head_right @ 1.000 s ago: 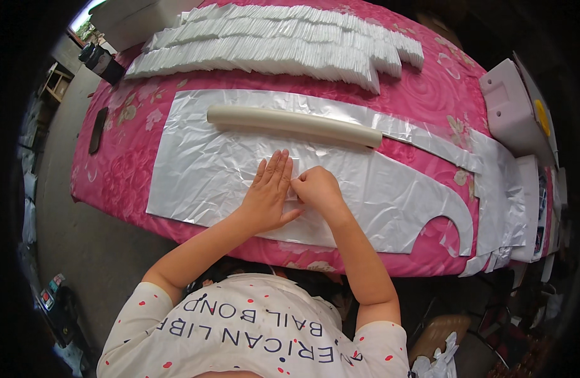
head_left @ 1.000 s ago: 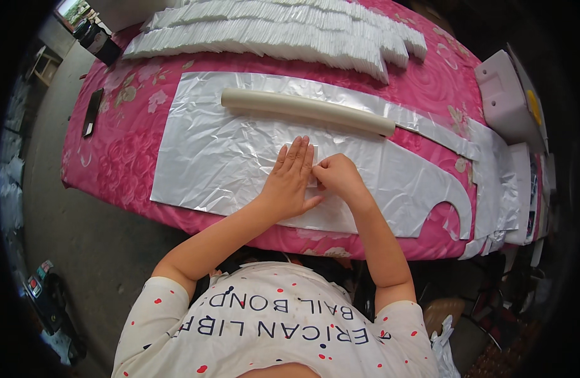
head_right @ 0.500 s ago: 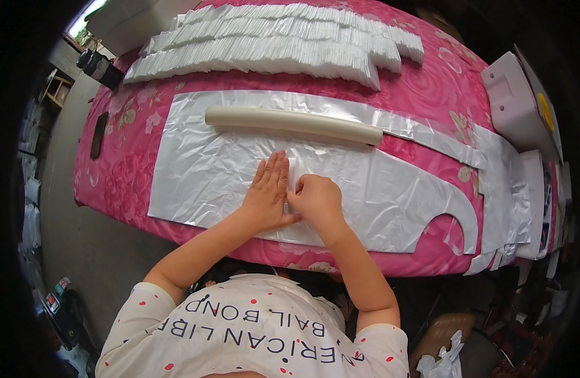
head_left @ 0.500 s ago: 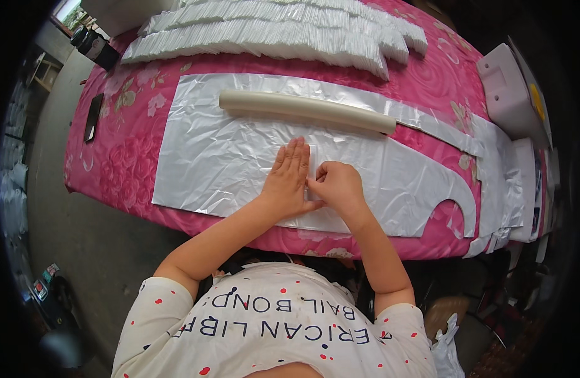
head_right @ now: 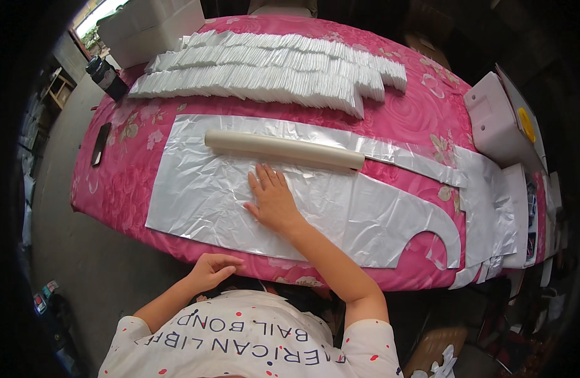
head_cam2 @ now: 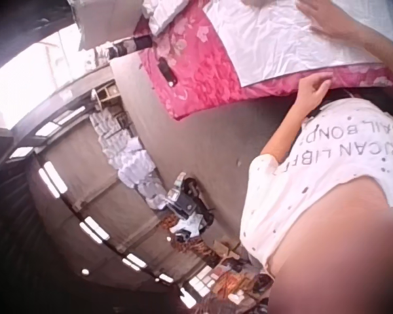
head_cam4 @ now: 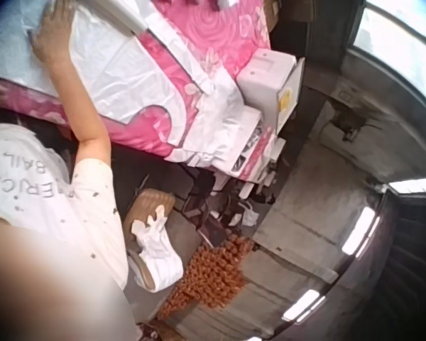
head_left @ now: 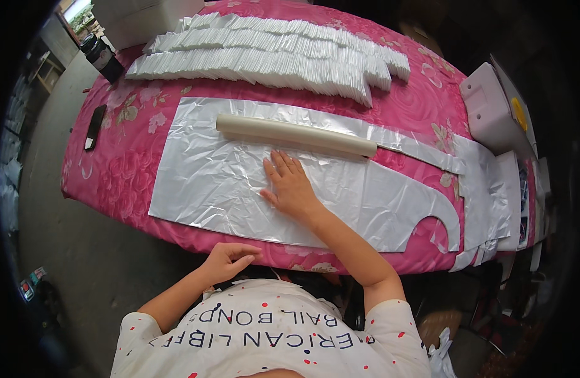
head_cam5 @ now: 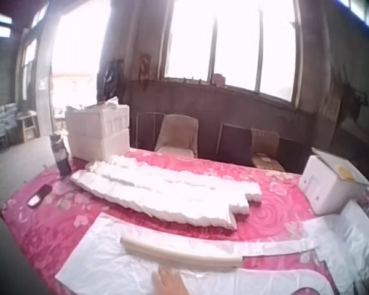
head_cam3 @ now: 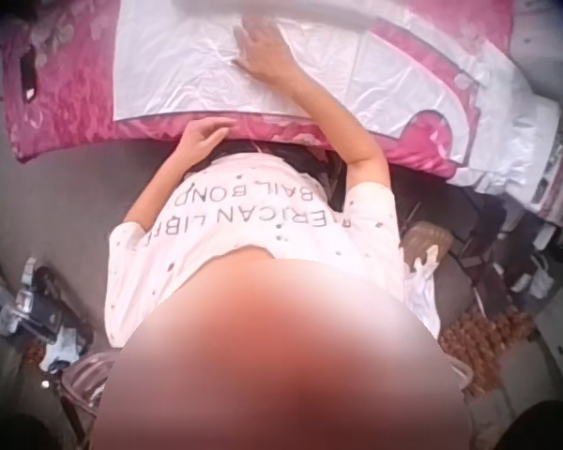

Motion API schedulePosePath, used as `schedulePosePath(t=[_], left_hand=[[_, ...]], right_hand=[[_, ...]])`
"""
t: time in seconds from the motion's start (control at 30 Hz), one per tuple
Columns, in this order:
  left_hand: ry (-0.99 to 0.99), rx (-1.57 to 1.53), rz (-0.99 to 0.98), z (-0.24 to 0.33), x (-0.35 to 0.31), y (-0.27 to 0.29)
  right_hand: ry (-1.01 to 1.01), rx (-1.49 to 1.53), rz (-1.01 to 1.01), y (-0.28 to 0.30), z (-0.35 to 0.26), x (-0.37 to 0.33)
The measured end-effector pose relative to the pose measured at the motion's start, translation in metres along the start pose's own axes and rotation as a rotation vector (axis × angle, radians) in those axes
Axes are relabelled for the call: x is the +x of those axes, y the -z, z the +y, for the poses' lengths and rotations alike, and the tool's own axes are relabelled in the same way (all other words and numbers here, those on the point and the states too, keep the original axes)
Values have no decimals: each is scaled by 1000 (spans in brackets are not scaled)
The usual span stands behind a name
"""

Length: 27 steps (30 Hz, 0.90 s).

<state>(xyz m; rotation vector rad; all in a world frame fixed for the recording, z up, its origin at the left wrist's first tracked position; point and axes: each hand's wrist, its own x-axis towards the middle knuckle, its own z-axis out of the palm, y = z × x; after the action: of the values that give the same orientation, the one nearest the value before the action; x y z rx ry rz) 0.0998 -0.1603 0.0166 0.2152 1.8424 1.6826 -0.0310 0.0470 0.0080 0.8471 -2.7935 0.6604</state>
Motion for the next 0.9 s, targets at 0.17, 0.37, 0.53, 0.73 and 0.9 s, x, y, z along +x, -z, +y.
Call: schedulePosePath(t=[0.17,0.37,0.53,0.73,0.9], left_hand=[[365,-425,204,-34,-48,-2],[264,-347,389,-29,-49,14],[174,573,173,58,-15,19],[-173,542,240,64,22,9],[-106,441,206,65,41,6]], right_hand=[[-78,172,-106,-32,-76,-31],[114,473,-285,-44,-139,-67],[225,293,-172,-2,-81,-58],[-82,621,27,71,32,-58],[-586,1067,553,127,176,-39]])
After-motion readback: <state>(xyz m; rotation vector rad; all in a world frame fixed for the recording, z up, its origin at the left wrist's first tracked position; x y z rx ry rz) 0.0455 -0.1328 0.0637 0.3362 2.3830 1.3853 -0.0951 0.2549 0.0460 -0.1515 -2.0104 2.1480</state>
